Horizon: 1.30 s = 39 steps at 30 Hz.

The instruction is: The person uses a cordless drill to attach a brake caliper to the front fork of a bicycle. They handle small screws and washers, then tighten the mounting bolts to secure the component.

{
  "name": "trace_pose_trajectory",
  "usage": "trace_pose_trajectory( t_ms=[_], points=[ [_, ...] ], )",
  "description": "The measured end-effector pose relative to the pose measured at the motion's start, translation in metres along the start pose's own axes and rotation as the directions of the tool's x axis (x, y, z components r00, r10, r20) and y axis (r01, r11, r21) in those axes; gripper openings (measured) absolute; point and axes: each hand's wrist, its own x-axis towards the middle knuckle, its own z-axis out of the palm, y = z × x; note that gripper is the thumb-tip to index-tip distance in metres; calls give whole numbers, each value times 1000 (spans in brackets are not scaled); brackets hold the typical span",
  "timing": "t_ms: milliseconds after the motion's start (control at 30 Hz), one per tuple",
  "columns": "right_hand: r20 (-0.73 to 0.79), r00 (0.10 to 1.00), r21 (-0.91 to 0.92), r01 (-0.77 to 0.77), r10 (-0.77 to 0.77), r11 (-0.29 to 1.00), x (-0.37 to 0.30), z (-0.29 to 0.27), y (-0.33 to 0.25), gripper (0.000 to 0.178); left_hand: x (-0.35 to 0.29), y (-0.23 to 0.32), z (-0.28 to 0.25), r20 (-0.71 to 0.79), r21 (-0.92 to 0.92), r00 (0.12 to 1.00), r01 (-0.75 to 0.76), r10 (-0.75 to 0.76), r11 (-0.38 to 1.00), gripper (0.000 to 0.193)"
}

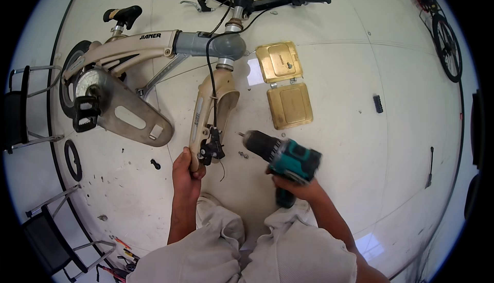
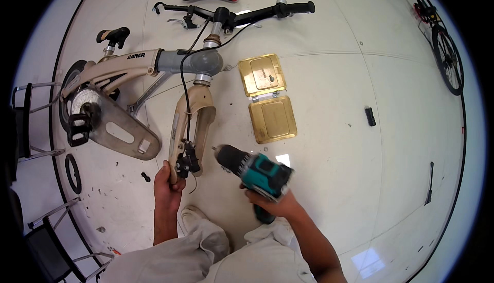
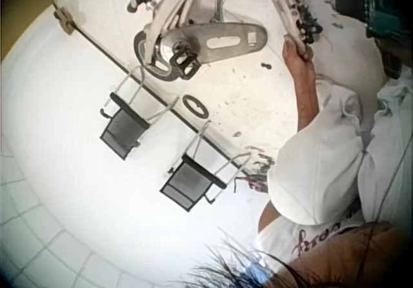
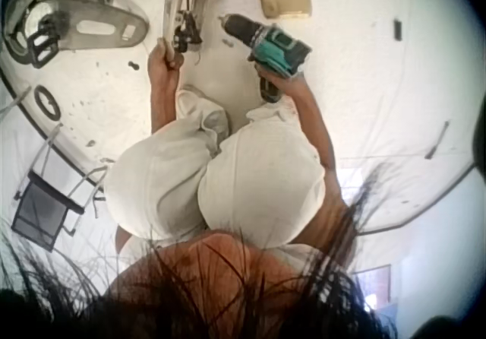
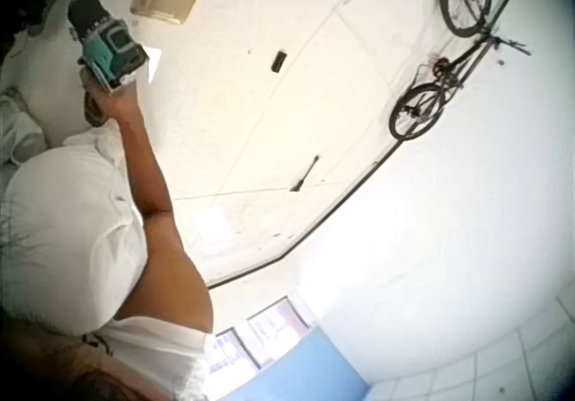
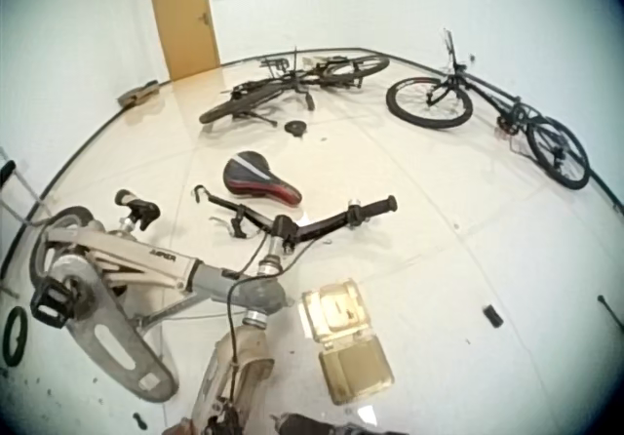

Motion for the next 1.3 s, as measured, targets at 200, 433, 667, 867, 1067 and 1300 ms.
trace_pose_trajectory(
  t_ms=[200,433,667,867,1067,1300],
  points=[
    [113,982,513,-188,151,838,-14,1,1,41,-6,7,6,-1,-8,999,-33,33,999,28],
    [285,946,770,-321,153,552,4,32,-10,46,-2,3,-1,50,-15,999,5,-4,1000,27],
    [268,943,763,-332,195,555,4,39,-10,46,-4,0,-5,87,-29,996,7,-4,1000,27],
    [200,928,742,-353,314,571,-3,50,-41,40,0,-4,-3,75,17,997,-4,2,1000,28],
    [123,877,762,-383,464,523,1,57,-74,36,10,-19,0,44,85,995,82,-86,993,28],
    [259,899,842,-390,354,374,8,37,-37,33,14,-21,2,39,83,996,80,-84,993,28]
  ],
)
